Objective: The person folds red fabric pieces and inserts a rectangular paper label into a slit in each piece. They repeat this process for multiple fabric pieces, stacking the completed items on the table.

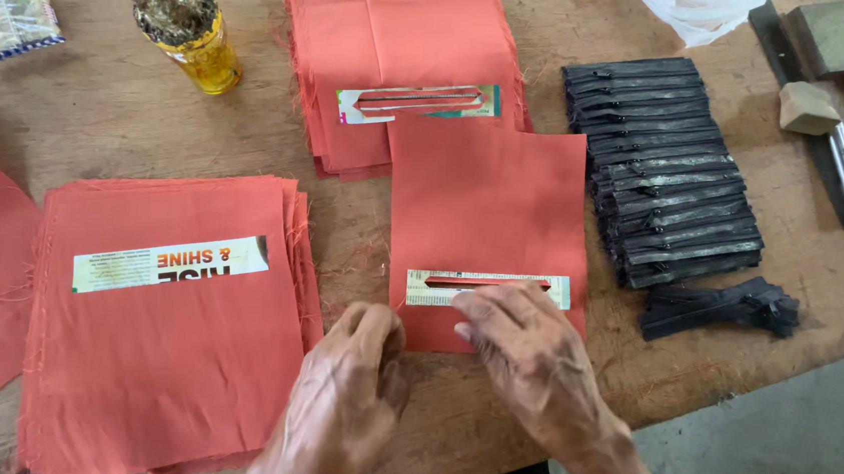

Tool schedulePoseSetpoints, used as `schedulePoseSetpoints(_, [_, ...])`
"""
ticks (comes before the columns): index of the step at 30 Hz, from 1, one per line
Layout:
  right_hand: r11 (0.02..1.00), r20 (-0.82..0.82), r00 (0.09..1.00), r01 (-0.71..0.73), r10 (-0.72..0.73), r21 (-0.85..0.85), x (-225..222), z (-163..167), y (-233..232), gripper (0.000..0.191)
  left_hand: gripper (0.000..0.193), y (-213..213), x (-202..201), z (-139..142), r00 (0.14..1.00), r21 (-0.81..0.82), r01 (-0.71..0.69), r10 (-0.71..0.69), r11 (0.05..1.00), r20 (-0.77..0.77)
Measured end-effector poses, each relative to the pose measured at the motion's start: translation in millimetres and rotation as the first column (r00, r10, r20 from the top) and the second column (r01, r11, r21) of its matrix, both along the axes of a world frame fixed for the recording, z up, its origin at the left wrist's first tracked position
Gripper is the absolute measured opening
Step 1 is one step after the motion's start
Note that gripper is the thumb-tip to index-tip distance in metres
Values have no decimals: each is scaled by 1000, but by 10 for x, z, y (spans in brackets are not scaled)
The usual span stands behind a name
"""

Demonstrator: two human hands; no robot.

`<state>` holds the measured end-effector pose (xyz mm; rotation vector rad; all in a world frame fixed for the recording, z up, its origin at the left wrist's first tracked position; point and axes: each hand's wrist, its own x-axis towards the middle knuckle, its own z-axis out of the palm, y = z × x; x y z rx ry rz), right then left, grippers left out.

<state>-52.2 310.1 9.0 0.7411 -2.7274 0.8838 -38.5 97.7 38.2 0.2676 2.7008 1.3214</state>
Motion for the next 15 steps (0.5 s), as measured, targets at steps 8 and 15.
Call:
schedulePoseSetpoints(8, [998,19,998,59,-59,3,43,67,-139,29,26,72,-100,-18,975,34,-33,40,999,-217])
schedulePoseSetpoints(15, [997,-55,996,72,-71,26,128,127,-128,33,15,119,-83,-129,981,-3,28,-28,1000,-191])
